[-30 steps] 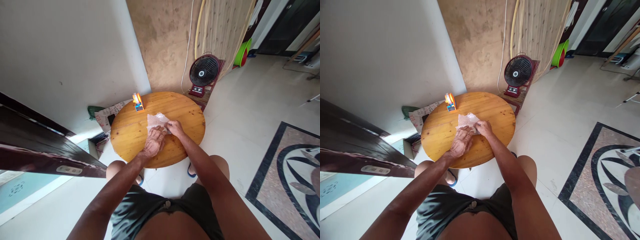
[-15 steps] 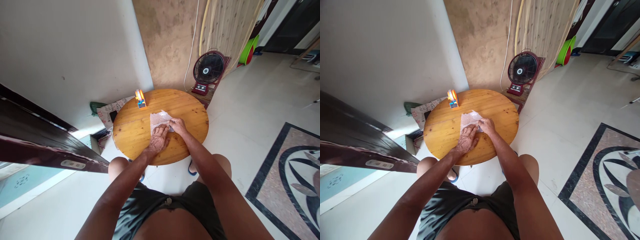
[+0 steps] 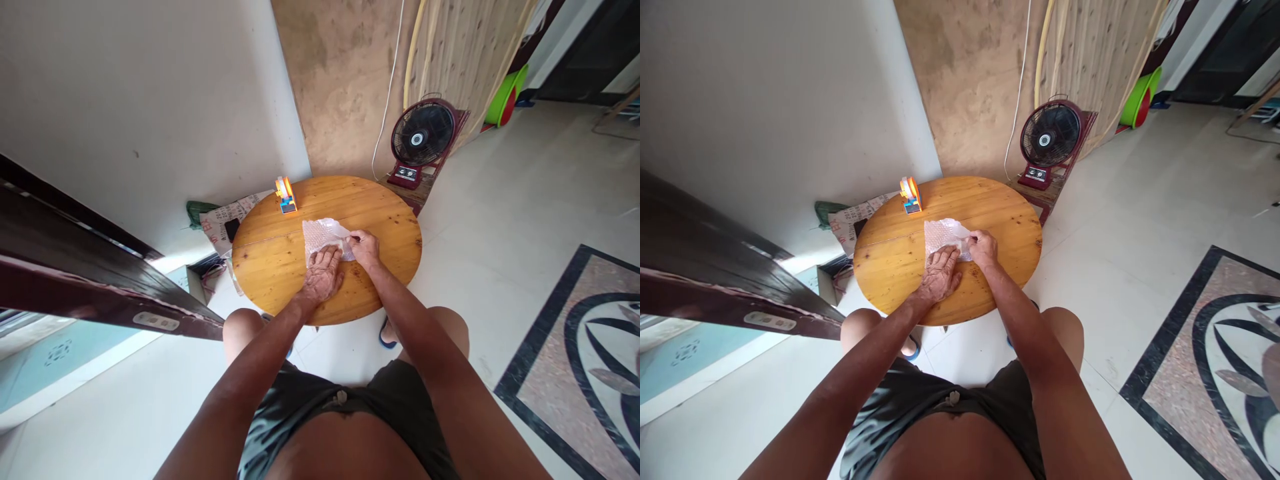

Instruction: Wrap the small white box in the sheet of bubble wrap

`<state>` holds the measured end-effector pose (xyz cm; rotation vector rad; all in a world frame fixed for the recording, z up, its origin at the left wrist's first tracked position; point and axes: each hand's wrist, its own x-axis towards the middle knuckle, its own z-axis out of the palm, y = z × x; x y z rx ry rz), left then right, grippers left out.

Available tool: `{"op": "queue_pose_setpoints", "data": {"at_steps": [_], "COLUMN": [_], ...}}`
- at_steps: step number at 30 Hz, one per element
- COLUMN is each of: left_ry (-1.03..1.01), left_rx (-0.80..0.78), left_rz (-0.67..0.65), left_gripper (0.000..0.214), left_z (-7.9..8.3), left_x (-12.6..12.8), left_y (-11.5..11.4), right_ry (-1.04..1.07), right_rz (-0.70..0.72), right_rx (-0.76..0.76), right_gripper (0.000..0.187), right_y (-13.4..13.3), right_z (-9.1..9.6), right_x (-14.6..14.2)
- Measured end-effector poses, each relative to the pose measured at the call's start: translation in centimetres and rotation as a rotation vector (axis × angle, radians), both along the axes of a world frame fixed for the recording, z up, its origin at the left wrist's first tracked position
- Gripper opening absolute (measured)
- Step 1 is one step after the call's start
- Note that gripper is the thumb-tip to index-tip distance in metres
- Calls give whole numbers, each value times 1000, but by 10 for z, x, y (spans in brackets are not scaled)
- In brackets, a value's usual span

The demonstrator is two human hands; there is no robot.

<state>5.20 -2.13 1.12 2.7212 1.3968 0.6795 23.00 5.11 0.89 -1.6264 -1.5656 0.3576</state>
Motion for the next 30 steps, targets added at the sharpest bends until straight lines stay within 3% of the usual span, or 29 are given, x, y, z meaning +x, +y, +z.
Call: {"op": "queue_pose_setpoints", "data": {"at_steps": [3, 8, 11, 30], "left_ry": [-6, -9, -6, -9], "left_rx": [-1, 23, 29, 5], "left_rz": [2, 13, 21, 14], "left_gripper": [67, 66, 66, 71], "left_z": [1, 3, 1, -3], "left_x": [1, 2, 1, -1], "left_y": [-1, -3, -2, -2], "right_ry": [-192, -432, -486, -430], "right_rz": [-5, 321, 394, 304], "right_rx": [237, 410, 417, 283], "right_gripper": [30, 29, 31, 32], "right_y": [-19, -49, -51, -40], "right_z": [8, 18, 15, 1], "right_x": [3, -1, -4, -2]}}
